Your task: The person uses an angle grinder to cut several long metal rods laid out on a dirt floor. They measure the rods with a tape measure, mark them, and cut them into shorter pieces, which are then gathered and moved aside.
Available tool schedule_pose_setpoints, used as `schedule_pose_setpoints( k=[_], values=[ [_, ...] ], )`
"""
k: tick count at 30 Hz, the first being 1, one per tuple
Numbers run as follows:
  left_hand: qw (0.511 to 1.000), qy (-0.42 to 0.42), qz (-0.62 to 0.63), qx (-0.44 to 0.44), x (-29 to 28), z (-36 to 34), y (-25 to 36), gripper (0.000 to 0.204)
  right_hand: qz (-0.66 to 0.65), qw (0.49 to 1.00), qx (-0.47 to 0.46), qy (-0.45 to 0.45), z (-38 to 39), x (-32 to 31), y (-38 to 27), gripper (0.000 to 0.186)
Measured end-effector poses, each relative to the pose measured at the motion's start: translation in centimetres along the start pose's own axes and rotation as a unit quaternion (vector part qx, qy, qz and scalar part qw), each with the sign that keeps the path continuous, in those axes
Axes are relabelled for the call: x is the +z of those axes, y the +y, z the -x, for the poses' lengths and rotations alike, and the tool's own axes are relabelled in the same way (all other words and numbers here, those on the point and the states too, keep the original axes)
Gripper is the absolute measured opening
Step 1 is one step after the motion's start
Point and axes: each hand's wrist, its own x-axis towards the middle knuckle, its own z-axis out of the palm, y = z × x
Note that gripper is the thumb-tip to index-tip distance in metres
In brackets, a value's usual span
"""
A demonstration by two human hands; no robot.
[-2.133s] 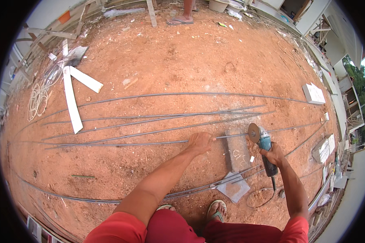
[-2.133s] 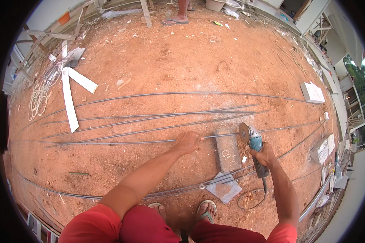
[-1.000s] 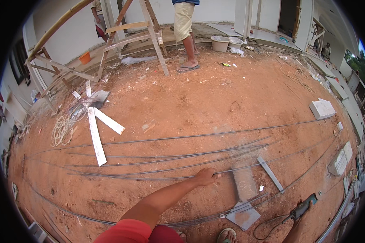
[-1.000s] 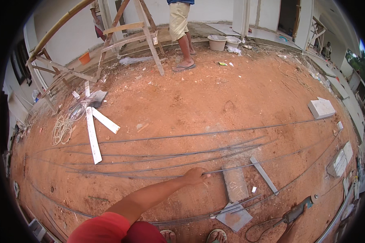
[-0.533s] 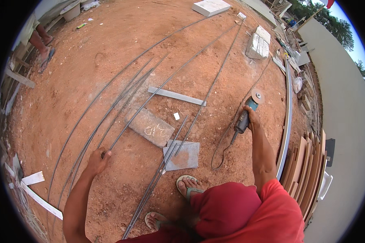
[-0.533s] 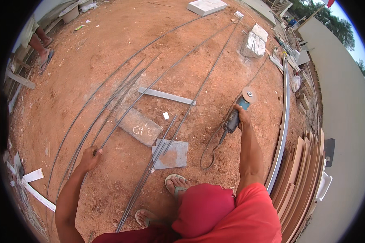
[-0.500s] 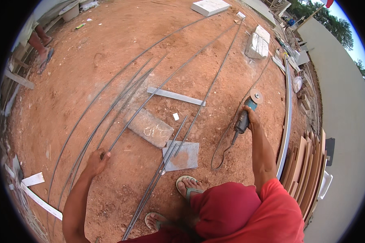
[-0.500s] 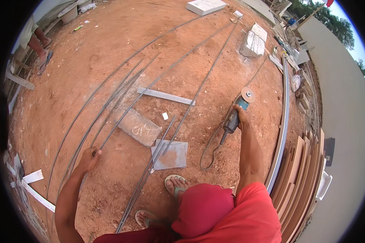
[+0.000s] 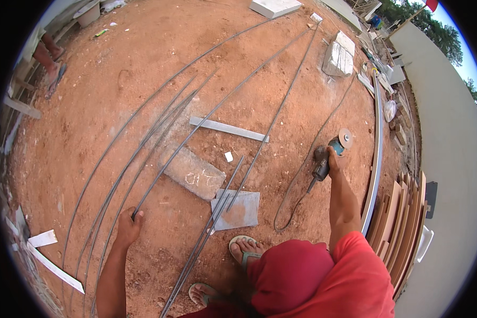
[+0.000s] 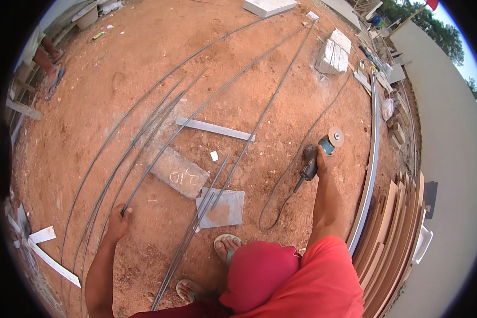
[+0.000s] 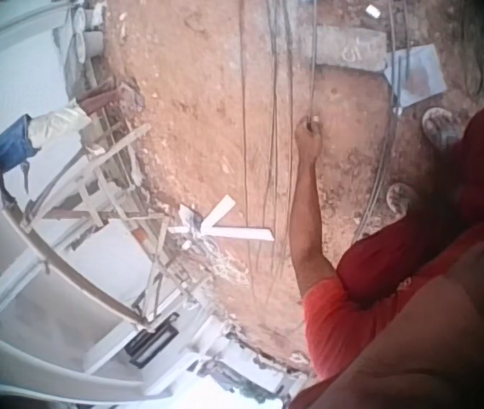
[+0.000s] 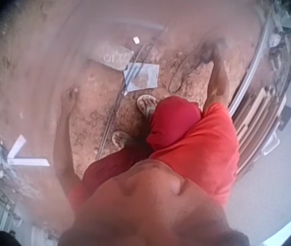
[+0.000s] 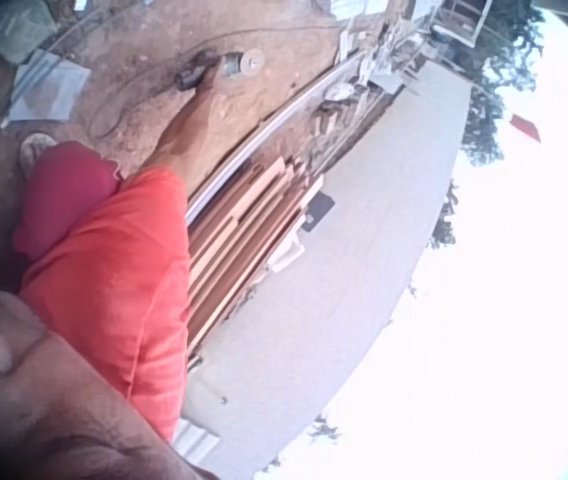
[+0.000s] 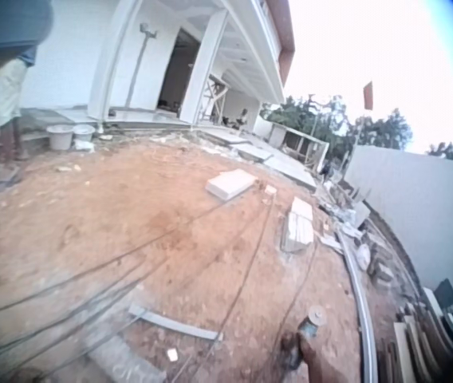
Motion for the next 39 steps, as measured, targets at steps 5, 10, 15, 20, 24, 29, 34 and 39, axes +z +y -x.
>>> schedule_pose_setpoints(
  k=[5, 10, 15, 20, 24, 29, 34, 39],
  values=[
    [0.999, 0.008, 0.044, -0.005, 0.2, 0.0, 0.1, 0.039, 0.037, 0.998, -0.035, 0.025, 0.2, -3.0, 1.7, 0.067],
    [0.998, 0.003, 0.061, -0.024, -0.2, 0.4, 0.4, 0.041, 0.116, 0.982, -0.068, 0.133, 2.5, -3.7, 6.2, 0.061],
    [0.998, 0.03, 0.057, 0.011, 0.1, 0.3, 0.1, 0.04, 0.139, 0.978, -0.087, 0.129, 2.1, -4.5, 10.0, 0.075],
    [0.998, -0.03, 0.061, -0.014, 0.4, -0.9, 1.3, 0.038, 0.231, 0.95, -0.057, 0.204, -0.7, -5.8, 14.8, 0.079],
    [0.999, 0.014, 0.03, -0.003, -0.3, 0.2, 1.1, 0.039, 0.187, 0.971, -0.02, 0.147, 2.1, -3.1, 12.2, 0.074],
    [0.998, 0.028, 0.052, -0.02, 0.7, 0.0, 0.3, 0.042, 0.189, 0.966, -0.054, 0.168, 3.7, -3.8, 11.2, 0.074],
    [0.995, 0.087, 0.053, 0.018, 1.6, 0.4, -2.1, 0.04, 0.164, 0.978, -0.031, 0.126, 4.0, -2.6, 10.7, 0.075],
    [0.993, 0.1, 0.057, 0.012, 2.5, 0.0, -1.5, 0.036, 0.196, 0.974, -0.014, 0.11, 2.2, -3.6, 13.1, 0.077]
  ],
)
